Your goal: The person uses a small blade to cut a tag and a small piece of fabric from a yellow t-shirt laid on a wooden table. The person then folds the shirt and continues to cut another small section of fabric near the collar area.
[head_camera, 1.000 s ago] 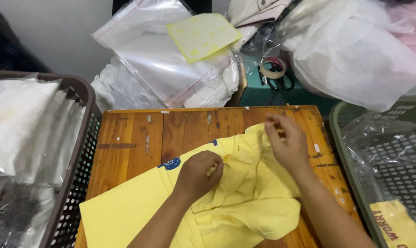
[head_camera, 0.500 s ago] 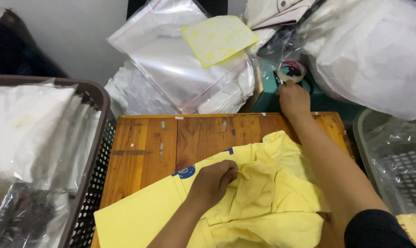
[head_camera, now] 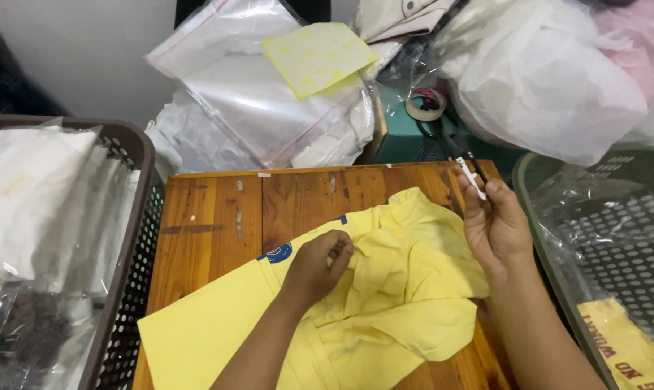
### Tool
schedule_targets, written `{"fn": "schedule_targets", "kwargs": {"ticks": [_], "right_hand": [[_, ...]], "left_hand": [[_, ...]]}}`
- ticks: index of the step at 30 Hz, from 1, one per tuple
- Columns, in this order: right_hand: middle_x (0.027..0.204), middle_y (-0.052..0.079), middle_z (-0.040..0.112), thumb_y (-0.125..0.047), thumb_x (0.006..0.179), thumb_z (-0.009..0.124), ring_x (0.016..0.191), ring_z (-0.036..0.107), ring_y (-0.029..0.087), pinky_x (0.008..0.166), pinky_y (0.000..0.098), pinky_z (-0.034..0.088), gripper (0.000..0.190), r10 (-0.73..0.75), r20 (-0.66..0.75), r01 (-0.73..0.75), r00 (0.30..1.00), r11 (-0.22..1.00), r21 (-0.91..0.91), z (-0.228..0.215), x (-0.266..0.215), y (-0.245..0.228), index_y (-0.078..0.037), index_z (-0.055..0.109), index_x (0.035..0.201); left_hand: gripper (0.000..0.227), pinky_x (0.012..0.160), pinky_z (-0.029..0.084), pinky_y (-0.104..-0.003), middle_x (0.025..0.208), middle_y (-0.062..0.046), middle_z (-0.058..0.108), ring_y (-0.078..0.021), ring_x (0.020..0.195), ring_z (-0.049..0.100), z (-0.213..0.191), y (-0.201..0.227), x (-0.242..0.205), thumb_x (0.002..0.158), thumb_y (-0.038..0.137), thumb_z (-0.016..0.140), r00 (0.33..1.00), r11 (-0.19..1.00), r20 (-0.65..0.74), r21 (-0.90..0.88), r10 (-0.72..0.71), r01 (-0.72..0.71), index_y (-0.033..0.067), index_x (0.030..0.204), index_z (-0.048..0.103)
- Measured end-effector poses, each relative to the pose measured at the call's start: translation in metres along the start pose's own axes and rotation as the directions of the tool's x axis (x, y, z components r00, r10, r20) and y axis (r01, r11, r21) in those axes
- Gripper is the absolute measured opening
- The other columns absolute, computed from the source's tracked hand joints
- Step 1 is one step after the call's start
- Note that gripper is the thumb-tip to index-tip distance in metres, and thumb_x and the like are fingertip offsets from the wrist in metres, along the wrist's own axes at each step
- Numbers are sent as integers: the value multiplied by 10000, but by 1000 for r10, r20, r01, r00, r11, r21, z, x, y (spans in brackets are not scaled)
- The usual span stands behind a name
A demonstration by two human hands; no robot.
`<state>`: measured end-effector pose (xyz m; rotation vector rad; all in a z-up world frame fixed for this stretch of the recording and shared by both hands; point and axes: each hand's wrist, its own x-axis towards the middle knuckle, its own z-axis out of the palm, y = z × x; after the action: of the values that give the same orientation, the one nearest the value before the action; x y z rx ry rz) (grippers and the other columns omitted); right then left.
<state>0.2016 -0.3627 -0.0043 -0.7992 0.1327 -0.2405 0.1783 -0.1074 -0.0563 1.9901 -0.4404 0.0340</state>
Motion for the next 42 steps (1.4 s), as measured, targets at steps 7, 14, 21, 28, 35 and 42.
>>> {"fn": "schedule_targets", "kwargs": {"ticks": [7, 14, 21, 28, 35, 42], "right_hand": [[951, 106, 593, 102, 728, 438, 861, 584, 155, 749, 206, 486, 241, 94, 206, -103, 974, 994, 34, -41, -19, 7, -68, 520, 877], [732, 22, 351, -14, 661, 534, 665, 444, 138, 595, 278, 455, 487, 189, 435, -71, 880, 960, -271, -6, -54, 34, 16, 383, 1123], [484, -34, 350, -67, 716, 658, 463, 385, 59, 480, 193, 350, 345, 145, 544, 394, 826, 540, -743, -11, -60, 64, -36, 608, 1056], [502, 51, 571, -115, 731, 657, 484, 517, 122, 495, 253, 425, 51, 94, 503, 434, 859, 387, -814, 6, -60, 53, -75, 672, 759], [470, 30, 531, -119, 734, 651, 469, 431, 85, 464, 230, 385, 54, 113, 464, 384, 879, 410, -827, -4, -59, 59, -74, 672, 756], [454, 3, 471, -85, 760, 622, 480, 388, 69, 464, 208, 369, 59, 124, 402, 291, 907, 504, -813, 5, -64, 54, -43, 663, 756]], "left_hand": [[112, 588, 511, -302, 640, -69, 591, -212, 646, 612, 4, -7, 1, 815, 198, 553, 995, 994, 5, 41, 97, -97, 90, 839, 572], [108, 588, 501, -298, 677, -31, 555, -201, 661, 597, 18, 18, -5, 837, 206, 520, 955, 943, -37, 174, 294, -284, 110, 822, 566], [89, 596, 468, -289, 707, -18, 500, -211, 671, 561, 39, 8, -10, 863, 135, 466, 920, 892, -18, 253, 391, -374, 93, 811, 525], [124, 596, 465, -326, 692, -40, 458, -248, 669, 549, 34, 5, -9, 894, 187, 417, 953, 915, 15, 276, 301, -293, 101, 818, 464], [155, 609, 446, -336, 725, -47, 425, -262, 708, 521, 28, 17, -10, 910, 166, 359, 971, 968, 84, 105, 222, -230, 99, 785, 421], [251, 764, 400, -336, 893, -69, 536, -241, 859, 516, 23, 27, -6, 906, 197, 392, 980, 953, 8, -238, 197, -190, 90, 695, 475]]}}
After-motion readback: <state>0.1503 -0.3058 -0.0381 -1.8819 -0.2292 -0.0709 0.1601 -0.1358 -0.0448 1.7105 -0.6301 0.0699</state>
